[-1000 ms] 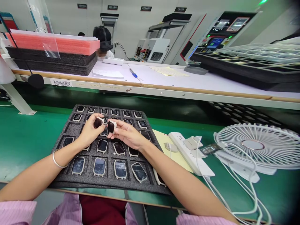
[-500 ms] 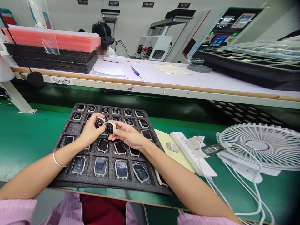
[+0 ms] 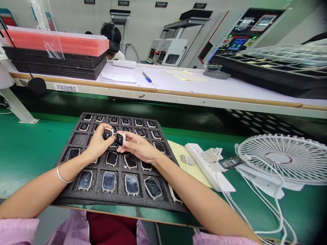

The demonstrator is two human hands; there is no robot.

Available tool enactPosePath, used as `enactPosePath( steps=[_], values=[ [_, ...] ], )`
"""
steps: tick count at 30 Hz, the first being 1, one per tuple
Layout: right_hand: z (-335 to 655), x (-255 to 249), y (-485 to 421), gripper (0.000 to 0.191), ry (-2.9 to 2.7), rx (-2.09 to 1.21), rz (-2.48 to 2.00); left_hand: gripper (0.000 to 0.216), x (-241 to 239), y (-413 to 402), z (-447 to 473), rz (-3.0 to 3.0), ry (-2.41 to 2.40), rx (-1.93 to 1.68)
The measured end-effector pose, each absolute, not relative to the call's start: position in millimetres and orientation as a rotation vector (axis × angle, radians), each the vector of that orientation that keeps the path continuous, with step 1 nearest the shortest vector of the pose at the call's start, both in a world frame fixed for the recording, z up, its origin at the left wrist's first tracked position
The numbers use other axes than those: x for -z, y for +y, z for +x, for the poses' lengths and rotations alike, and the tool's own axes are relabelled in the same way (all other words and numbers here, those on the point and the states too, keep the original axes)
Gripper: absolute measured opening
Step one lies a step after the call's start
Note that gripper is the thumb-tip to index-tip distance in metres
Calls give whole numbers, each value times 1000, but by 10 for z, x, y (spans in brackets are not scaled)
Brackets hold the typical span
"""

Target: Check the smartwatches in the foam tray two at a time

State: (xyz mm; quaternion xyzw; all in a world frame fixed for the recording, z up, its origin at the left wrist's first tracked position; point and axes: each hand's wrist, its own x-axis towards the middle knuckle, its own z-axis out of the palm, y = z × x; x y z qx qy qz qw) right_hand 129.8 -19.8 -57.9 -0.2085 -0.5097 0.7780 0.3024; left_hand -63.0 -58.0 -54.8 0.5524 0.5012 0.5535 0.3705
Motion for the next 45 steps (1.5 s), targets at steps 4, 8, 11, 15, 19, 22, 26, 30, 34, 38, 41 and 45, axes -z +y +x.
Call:
enactPosePath(
  steps=[4, 8, 11, 15, 19, 22, 26, 30, 34, 38, 41, 45],
  values=[
    [1299, 570, -202, 60, -1350, -2070, -536, 30, 552, -576, -630, 1436, 1290, -1435],
    [1304, 575, -204, 57, -1365, -2055, -513, 28, 543, -580, -627, 1429, 1308, -1428],
    [1306, 571, -209, 56, -1379, -2047, -499, 30, 534, -586, -621, 1402, 1319, -1431],
    [1304, 553, -215, 56, -1378, -2057, -478, 30, 539, -588, -617, 1416, 1320, -1442],
    [1303, 559, -208, 58, -1374, -2061, -459, 28, 560, -586, -621, 1479, 1316, -1442],
    [1308, 574, -200, 57, -1380, -2060, -434, 30, 568, -588, -622, 1503, 1328, -1421],
    [1320, 574, -202, 55, -1397, -2049, -432, 32, 567, -586, -617, 1530, 1326, -1411],
    [1324, 568, -201, 56, -1408, -2047, -434, 33, 560, -581, -614, 1541, 1328, -1410],
    [1320, 583, -188, 54, -1409, -2028, -421, 31, 544, -591, -607, 1561, 1325, -1391],
    [1321, 594, -181, 53, -1412, -2010, -411, 32, 526, -604, -595, 1542, 1304, -1402],
    [1322, 589, -192, 52, -1419, -2014, -406, 33, 524, -602, -595, 1542, 1304, -1403],
    [1316, 578, -211, 49, -1441, -2006, -385, 32, 533, -597, -606, 1571, 1302, -1388]
  ],
)
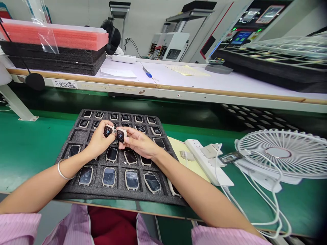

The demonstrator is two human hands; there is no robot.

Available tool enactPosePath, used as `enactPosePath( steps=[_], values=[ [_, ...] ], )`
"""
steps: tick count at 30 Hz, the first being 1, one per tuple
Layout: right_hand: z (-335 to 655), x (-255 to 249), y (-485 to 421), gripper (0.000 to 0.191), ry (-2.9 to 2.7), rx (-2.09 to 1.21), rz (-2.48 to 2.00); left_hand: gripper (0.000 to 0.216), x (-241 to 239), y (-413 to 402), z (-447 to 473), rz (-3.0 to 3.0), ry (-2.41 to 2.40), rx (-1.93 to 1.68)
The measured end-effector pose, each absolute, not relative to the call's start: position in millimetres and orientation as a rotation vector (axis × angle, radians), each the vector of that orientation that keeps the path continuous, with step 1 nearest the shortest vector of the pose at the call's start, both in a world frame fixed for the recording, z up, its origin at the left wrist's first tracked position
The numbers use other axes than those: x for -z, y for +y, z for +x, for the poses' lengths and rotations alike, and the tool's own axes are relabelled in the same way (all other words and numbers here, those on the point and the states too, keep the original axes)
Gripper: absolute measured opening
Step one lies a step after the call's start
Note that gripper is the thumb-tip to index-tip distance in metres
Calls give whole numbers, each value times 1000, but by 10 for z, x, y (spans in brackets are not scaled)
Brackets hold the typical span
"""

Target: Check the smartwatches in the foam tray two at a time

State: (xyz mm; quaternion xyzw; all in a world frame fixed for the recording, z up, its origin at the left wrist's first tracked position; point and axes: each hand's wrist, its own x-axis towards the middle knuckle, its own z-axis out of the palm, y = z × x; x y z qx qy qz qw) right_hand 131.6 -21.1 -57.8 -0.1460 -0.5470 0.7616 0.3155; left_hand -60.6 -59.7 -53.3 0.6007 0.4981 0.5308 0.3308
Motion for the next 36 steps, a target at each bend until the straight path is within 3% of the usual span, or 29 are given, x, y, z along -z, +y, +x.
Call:
enactPosePath(
  steps=[16, 36],
  values=[
    [1326, 571, -214, 57, -1437, -2004, -415, 34, 530, -607, -604, 1593, 1273, -1384],
    [1330, 545, -232, 54, -1444, -1991, -416, 28, 495, -622, -601, 1594, 1299, -1359]
  ],
)
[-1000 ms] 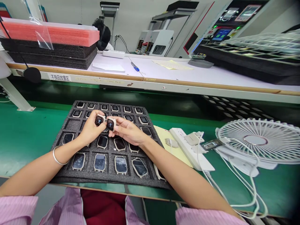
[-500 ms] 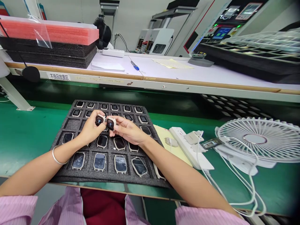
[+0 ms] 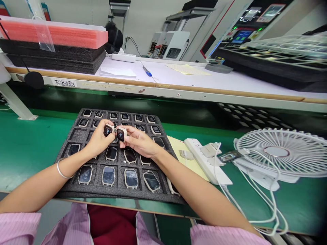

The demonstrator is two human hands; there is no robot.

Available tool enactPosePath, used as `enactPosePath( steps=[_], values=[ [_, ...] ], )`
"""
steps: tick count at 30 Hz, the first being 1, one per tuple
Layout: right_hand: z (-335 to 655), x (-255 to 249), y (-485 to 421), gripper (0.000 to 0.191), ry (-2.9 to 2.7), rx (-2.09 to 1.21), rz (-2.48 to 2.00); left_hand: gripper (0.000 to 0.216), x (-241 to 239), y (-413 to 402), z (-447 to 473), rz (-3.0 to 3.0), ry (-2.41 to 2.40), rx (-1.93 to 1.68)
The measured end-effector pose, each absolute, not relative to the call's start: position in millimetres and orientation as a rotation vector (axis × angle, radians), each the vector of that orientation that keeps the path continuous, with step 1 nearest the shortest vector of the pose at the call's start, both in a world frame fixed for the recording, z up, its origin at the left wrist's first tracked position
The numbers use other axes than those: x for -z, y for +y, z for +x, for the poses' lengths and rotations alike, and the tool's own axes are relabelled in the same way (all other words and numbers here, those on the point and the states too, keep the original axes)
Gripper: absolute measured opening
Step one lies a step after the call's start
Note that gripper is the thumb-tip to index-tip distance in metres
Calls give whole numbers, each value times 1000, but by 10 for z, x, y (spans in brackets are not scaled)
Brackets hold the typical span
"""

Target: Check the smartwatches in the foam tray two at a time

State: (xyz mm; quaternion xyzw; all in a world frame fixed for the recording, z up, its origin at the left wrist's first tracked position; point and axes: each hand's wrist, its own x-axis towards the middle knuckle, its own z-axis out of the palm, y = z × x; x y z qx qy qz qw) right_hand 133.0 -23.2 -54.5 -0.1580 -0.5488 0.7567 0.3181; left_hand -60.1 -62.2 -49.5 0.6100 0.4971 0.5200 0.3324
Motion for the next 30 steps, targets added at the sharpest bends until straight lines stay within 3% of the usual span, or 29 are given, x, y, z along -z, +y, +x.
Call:
enactPosePath(
  steps=[30],
  values=[
    [1322, 524, -243, 55, -1478, -1993, -419, 31, 528, -601, -613, 1562, 1257, -1337]
  ],
)
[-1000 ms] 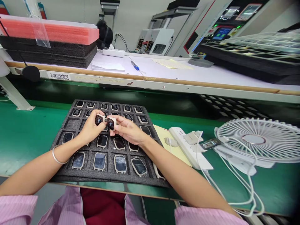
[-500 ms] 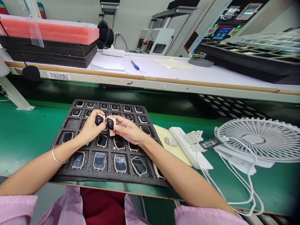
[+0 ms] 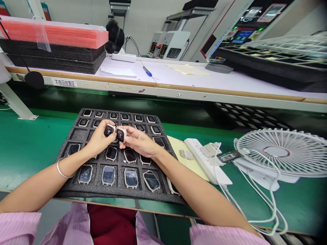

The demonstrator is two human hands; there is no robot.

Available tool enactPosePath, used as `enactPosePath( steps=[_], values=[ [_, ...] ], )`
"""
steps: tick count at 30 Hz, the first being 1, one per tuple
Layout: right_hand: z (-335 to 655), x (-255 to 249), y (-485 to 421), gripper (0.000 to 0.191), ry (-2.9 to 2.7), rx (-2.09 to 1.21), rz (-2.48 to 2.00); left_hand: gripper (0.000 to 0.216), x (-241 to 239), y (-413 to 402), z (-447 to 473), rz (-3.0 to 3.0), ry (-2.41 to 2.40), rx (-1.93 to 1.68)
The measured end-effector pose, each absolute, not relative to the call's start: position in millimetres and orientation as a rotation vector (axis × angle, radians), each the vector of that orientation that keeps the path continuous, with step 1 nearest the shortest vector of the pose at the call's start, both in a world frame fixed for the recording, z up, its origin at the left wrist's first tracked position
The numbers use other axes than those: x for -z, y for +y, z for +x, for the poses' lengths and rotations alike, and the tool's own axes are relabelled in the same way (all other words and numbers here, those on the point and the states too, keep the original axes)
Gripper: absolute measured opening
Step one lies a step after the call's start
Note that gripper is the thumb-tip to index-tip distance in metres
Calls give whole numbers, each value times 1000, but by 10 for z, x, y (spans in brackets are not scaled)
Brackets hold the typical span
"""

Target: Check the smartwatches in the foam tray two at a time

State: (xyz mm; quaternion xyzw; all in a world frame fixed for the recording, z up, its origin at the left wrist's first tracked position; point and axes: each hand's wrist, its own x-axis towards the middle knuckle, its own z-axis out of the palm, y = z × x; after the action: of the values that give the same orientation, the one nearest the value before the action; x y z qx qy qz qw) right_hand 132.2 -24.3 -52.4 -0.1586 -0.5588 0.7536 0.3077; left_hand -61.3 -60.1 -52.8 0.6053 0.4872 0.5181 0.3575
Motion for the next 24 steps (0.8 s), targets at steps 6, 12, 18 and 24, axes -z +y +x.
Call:
enactPosePath(
  steps=[6, 12, 18, 24],
  values=[
    [1332, 533, -219, 51, -1420, -2038, -416, 29, 461, -621, -594, 1473, 1247, -1336],
    [1332, 569, -120, 47, -1226, -2065, -573, 44, 354, -637, -575, 956, 1142, -1229],
    [1329, 569, -93, 34, -1163, -1993, -647, 48, 286, -631, -574, 795, 1100, -1274],
    [1316, 523, -161, 42, -1219, -1942, -633, 44, 293, -634, -588, 859, 1070, -1264]
  ],
)
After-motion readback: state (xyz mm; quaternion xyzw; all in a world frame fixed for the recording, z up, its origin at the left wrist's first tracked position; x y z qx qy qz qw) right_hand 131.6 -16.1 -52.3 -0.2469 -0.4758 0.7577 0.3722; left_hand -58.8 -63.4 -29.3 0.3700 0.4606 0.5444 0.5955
